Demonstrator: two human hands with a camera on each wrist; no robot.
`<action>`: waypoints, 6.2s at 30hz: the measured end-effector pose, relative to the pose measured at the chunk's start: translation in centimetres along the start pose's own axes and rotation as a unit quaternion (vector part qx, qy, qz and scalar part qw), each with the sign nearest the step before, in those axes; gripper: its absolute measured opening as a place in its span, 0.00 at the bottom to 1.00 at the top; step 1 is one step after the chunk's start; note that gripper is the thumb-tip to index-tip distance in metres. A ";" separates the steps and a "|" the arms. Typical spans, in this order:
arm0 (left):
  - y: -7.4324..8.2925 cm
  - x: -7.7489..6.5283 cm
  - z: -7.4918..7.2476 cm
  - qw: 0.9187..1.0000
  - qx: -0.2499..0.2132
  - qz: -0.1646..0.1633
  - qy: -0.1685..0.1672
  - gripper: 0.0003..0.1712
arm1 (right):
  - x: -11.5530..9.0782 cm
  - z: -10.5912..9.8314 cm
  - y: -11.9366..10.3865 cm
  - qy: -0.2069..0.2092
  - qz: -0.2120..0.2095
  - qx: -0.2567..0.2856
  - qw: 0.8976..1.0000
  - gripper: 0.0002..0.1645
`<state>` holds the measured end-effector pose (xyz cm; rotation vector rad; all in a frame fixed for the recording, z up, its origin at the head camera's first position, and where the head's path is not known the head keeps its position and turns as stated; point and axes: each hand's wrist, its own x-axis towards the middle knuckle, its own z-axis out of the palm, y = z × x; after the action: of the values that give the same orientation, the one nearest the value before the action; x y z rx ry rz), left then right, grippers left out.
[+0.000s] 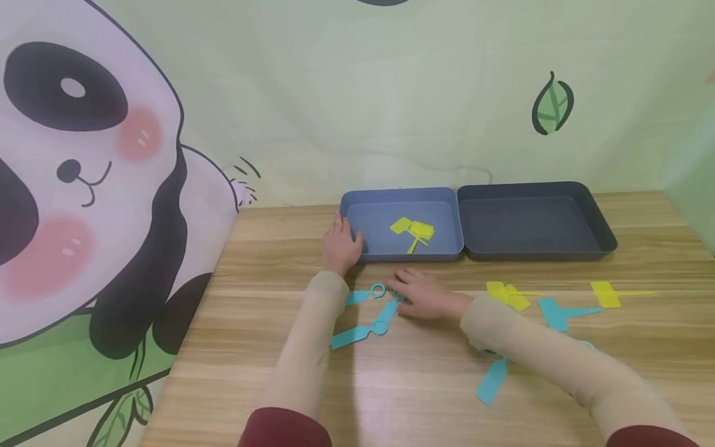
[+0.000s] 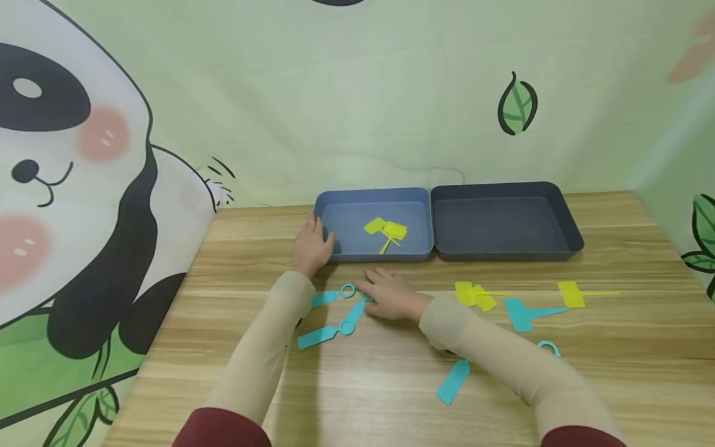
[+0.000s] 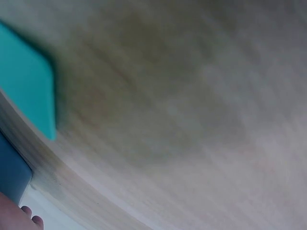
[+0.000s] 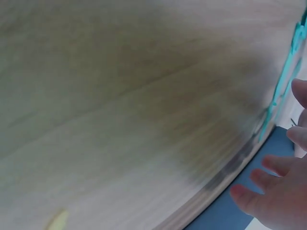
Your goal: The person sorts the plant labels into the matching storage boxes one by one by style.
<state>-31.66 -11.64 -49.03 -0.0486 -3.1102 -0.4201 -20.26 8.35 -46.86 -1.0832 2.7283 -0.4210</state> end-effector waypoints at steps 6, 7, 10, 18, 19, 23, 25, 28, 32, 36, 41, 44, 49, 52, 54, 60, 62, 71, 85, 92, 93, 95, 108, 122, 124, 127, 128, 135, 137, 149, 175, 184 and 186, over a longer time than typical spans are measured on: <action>0.0 0.0 0.0 1.000 0.001 0.000 0.000 0.36 | 0.1 0.5 0.2 0.004 0.001 -0.024 1.000 0.31; 0.0 0.0 0.0 1.000 0.002 -0.001 -0.001 0.36 | 0.1 0.6 0.2 0.006 0.001 -0.028 1.000 0.31; 0.0 0.0 -0.1 1.000 0.005 -0.002 -0.004 0.36 | 0.2 0.8 0.4 0.005 0.003 -0.044 0.999 0.29; 0.0 0.0 -0.1 1.000 0.009 -0.003 -0.008 0.36 | 0.3 1.3 0.9 0.021 -0.002 -0.082 0.996 0.26; 0.0 0.0 -0.1 1.000 0.010 -0.003 -0.008 0.37 | 0.4 1.3 0.9 0.025 -0.004 -0.084 0.996 0.26; 0.0 0.0 -0.1 1.000 0.010 0.000 -0.006 0.37 | 0.4 1.4 1.0 0.044 -0.010 -0.087 0.995 0.23; 0.1 0.0 -0.2 1.000 0.009 0.001 -0.004 0.37 | 0.4 1.4 1.1 0.051 -0.012 -0.085 0.995 0.21; 0.1 -0.1 -0.3 1.000 0.008 0.000 -0.009 0.37 | 0.5 1.3 1.2 0.056 -0.011 -0.075 0.996 0.20; 0.1 -0.1 -0.2 1.000 0.010 -0.002 -0.014 0.37 | 0.5 1.4 1.4 0.060 -0.013 -0.071 0.996 0.19; 0.1 -0.1 -0.2 1.000 0.012 -0.002 -0.014 0.37 | 0.5 1.4 1.5 0.064 -0.017 -0.068 0.995 0.19; 0.1 -0.1 -0.2 1.000 0.012 -0.003 -0.013 0.37 | 0.5 1.4 1.6 0.072 -0.026 -0.053 0.996 0.19; 0.1 -0.1 -0.2 1.000 0.013 -0.004 -0.014 0.37 | 0.5 2.0 2.1 0.087 -0.040 -0.058 0.994 0.19; 0.1 -0.1 -0.2 1.000 0.012 -0.002 -0.009 0.37 | 0.1 1.4 1.5 0.081 -0.037 -0.056 0.994 0.17; 0.0 0.0 -0.1 1.000 0.010 0.000 -0.006 0.37 | 0.0 1.3 1.5 0.075 -0.037 -0.065 0.994 0.17; 0.0 0.0 0.0 1.000 0.010 0.000 -0.004 0.37 | 0.0 1.2 1.5 0.066 -0.035 -0.073 0.995 0.18; 0.0 0.0 0.1 1.000 0.011 0.001 -0.001 0.37 | -0.2 1.0 1.7 0.053 -0.039 -0.075 0.995 0.19; 0.0 0.0 0.1 1.000 0.009 0.003 0.003 0.36 | -0.3 1.0 1.6 0.050 -0.038 -0.070 0.996 0.19; -0.1 0.1 0.2 1.000 0.005 0.003 0.008 0.36 | -0.2 0.8 1.5 0.038 -0.018 -0.048 0.998 0.17; -0.2 0.2 0.3 1.000 0.010 0.003 0.000 0.37 | -0.6 0.8 2.4 0.057 -0.008 -0.031 0.998 0.18; -0.3 0.3 0.4 1.000 0.019 0.003 -0.005 0.37 | -0.5 1.0 2.8 0.053 0.038 0.002 0.998 0.21; -0.3 0.3 0.4 1.000 0.020 0.003 -0.004 0.37 | -0.5 1.0 2.7 0.056 0.050 0.006 0.997 0.21; -0.2 0.3 0.4 1.000 0.019 0.003 0.002 0.37 | -0.4 1.0 2.6 0.061 0.075 0.014 0.995 0.20; -0.2 0.3 0.3 1.000 0.019 0.000 0.001 0.36 | 0.3 1.0 1.7 0.077 0.159 0.025 0.984 0.18; 0.0 0.1 0.0 1.000 0.021 0.003 0.000 0.36 | 0.5 1.0 1.2 0.064 0.165 0.033 0.984 0.20; 0.1 0.1 -0.1 1.000 0.023 0.003 -0.005 0.36 | 0.5 0.9 1.2 0.064 0.166 0.036 0.983 0.19; 0.1 0.1 -0.1 1.000 0.026 0.003 -0.007 0.36 | 0.5 0.9 1.3 0.063 0.168 0.037 0.983 0.18; 0.1 0.1 -0.1 1.000 0.026 0.003 -0.006 0.36 | 0.4 0.9 1.2 0.063 0.168 0.037 0.983 0.18; 0.2 -0.1 -0.3 1.000 0.019 0.002 -0.003 0.35 | 0.5 0.6 1.3 0.059 0.169 0.040 0.983 0.15; 0.2 -0.1 -0.3 1.000 0.019 0.002 -0.004 0.35 | 0.5 0.5 1.3 0.054 0.168 0.041 0.983 0.14; 0.0 0.1 0.0 1.000 0.022 0.001 -0.008 0.36 | 0.9 0.3 1.7 0.032 0.187 0.049 0.981 0.15; 0.0 0.1 0.0 1.000 0.014 -0.002 -0.010 0.36 | 1.2 0.0 1.9 0.034 0.199 0.094 0.975 0.16; 0.1 0.0 -0.2 1.000 0.015 -0.001 -0.014 0.36 | 1.1 0.2 1.8 0.047 0.195 0.146 0.969 0.15; 0.1 -0.1 -0.2 1.000 0.014 0.000 -0.014 0.36 | 1.1 0.3 1.9 0.050 0.198 0.162 0.965 0.12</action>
<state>-31.57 -11.61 -48.81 -0.0556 -3.1421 -0.3789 -22.19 8.82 -47.82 -0.4323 2.7326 -0.8341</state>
